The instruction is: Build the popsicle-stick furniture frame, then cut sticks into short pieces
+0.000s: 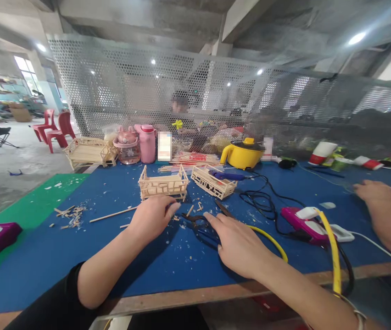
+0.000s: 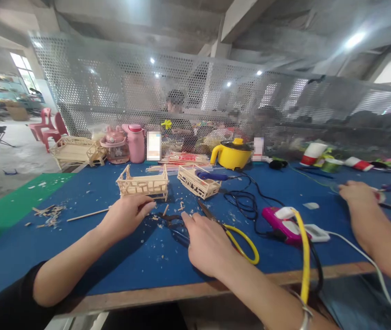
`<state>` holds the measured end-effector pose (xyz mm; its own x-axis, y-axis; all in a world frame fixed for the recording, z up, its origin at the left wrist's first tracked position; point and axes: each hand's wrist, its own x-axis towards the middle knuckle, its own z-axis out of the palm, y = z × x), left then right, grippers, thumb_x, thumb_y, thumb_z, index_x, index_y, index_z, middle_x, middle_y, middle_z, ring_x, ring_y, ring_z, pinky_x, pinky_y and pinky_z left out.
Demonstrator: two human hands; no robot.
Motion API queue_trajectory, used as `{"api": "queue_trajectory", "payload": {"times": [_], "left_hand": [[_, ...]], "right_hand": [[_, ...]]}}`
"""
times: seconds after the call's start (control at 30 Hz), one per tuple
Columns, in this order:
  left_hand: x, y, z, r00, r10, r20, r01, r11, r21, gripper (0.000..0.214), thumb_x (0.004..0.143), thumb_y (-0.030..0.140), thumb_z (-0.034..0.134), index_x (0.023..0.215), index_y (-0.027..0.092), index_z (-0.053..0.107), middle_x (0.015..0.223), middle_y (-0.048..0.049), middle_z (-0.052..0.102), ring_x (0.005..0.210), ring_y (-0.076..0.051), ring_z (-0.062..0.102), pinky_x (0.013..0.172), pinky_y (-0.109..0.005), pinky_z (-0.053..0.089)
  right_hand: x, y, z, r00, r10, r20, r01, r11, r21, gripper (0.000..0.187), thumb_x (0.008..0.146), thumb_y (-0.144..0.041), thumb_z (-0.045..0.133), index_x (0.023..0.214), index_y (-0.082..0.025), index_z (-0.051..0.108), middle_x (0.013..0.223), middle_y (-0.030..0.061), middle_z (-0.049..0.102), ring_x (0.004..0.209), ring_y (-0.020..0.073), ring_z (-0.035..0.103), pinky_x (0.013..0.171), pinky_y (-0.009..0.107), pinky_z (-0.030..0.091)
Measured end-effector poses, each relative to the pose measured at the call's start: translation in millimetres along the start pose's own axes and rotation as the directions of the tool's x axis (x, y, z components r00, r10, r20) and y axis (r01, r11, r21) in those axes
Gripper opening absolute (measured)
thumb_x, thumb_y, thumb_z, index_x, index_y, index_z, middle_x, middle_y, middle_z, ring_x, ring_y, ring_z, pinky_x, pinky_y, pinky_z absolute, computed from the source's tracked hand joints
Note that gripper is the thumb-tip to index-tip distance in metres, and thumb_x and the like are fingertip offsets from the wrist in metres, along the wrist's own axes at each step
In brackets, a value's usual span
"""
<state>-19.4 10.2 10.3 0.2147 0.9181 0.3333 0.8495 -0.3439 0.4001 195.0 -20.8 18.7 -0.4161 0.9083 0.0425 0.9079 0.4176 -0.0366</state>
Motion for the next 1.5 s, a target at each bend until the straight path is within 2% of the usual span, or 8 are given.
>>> {"api": "queue_trajectory", "payload": {"times": [0.2, 0.3, 0.43, 0.7, 0.9, 1.03, 1.33, 1.5], "left_hand": [[-0.3, 7.4, 10.3, 0.996, 0.04, -0.083, -0.068, 0.931, -0.359, 0.024, 0.08, 0.035, 0.051, 0.081, 0.02, 0.07, 0.081, -0.0038, 0.066, 0.072, -0.015, 0.058, 0.066, -0.025, 0.043], [4.0, 2.9, 11.6, 0.981, -0.109, -0.16, 0.018, 0.875, -0.483, 0.025, 0.078, 0.038, 0.053, 0.079, 0.019, 0.069, 0.077, -0.0028, 0.064, 0.069, -0.014, 0.056, 0.065, -0.025, 0.043], [11.8, -0.8, 15.0, 0.95, -0.311, -0.019, 0.215, 0.7, -0.681, 0.032, 0.076, 0.046, 0.051, 0.079, 0.017, 0.064, 0.062, 0.0007, 0.058, 0.054, -0.012, 0.051, 0.052, -0.023, 0.041], [28.3, 6.0, 23.0, 0.972, -0.233, -0.035, 0.144, 0.705, -0.695, 0.02, 0.074, 0.035, 0.055, 0.068, 0.016, 0.057, 0.056, 0.0031, 0.053, 0.051, -0.008, 0.044, 0.05, -0.02, 0.034], [19.6, 12.9, 28.4, 0.977, -0.212, 0.028, 0.163, 0.655, -0.738, 0.02, 0.074, 0.036, 0.056, 0.076, 0.016, 0.061, 0.06, 0.0023, 0.057, 0.053, -0.009, 0.047, 0.054, -0.021, 0.037], [8.1, 20.9, 31.9, 0.995, -0.092, 0.028, 0.085, 0.694, -0.715, 0.022, 0.074, 0.035, 0.057, 0.082, 0.016, 0.066, 0.075, -0.0014, 0.065, 0.066, -0.013, 0.053, 0.063, -0.022, 0.041], [15.3, 11.4, 22.9, 0.98, -0.173, -0.094, 0.035, 0.623, -0.782, 0.023, 0.076, 0.034, 0.057, 0.086, 0.016, 0.066, 0.083, -0.0032, 0.068, 0.076, -0.015, 0.058, 0.071, -0.025, 0.044], [19.0, 12.2, 23.4, 0.955, -0.27, -0.126, 0.055, 0.575, -0.816, 0.023, 0.072, 0.037, 0.062, 0.082, 0.016, 0.063, 0.074, -0.0013, 0.066, 0.065, -0.012, 0.056, 0.062, -0.023, 0.043]], "right_hand": [[3.4, -5.4, -6.0, 0.999, -0.051, -0.003, 0.051, 0.996, -0.071, 0.066, 0.067, -0.009, 0.044, 0.132, -0.015, 0.04, 0.111, 0.0147, 0.056, 0.101, 0.0278, 0.053, 0.081, 0.037, 0.04], [1.4, -4.8, -6.8, 0.999, -0.03, 0.013, 0.031, 0.992, -0.119, 0.066, 0.067, -0.006, 0.042, 0.133, -0.012, 0.038, 0.108, 0.016, 0.056, 0.098, 0.0283, 0.053, 0.081, 0.038, 0.04], [1.5, 5.1, -1.5, 0.996, 0.068, 0.055, -0.06, 0.988, -0.142, 0.062, 0.068, -0.01, 0.044, 0.13, -0.009, 0.042, 0.107, 0.0179, 0.056, 0.098, 0.0305, 0.053, 0.081, 0.041, 0.04], [18.6, 23.3, 6.8, 0.961, 0.254, -0.107, -0.243, 0.965, 0.102, 0.058, 0.079, -0.036, 0.048, 0.13, -0.01, 0.041, 0.117, 0.0202, 0.053, 0.105, 0.0357, 0.05, 0.083, 0.046, 0.04], [25.2, 13.1, -1.4, 0.932, 0.344, -0.117, -0.112, 0.578, 0.808, 0.037, 0.078, -0.034, 0.048, 0.112, -0.021, 0.052, 0.08, 0.0017, 0.063, 0.057, 0.0152, 0.056, 0.052, 0.028, 0.043], [44.8, -4.0, -8.9, 0.917, 0.31, -0.25, 0.037, 0.558, 0.829, 0.031, 0.07, -0.027, 0.056, 0.101, -0.021, 0.055, 0.069, -0.0039, 0.056, 0.05, 0.0103, 0.049, 0.052, 0.025, 0.042], [86.9, -28.5, -18.1, 0.877, 0.143, -0.459, 0.299, 0.585, 0.754, 0.021, 0.069, -0.017, 0.053, 0.089, -0.02, 0.056, 0.069, -0.0031, 0.056, 0.063, 0.013, 0.052, 0.066, 0.028, 0.044], [91.8, -24.8, -6.2, 0.864, 0.191, -0.465, 0.345, 0.447, 0.825, 0.019, 0.074, -0.024, 0.053, 0.093, -0.02, 0.054, 0.075, -0.0015, 0.057, 0.068, 0.0133, 0.054, 0.069, 0.029, 0.046]]}}
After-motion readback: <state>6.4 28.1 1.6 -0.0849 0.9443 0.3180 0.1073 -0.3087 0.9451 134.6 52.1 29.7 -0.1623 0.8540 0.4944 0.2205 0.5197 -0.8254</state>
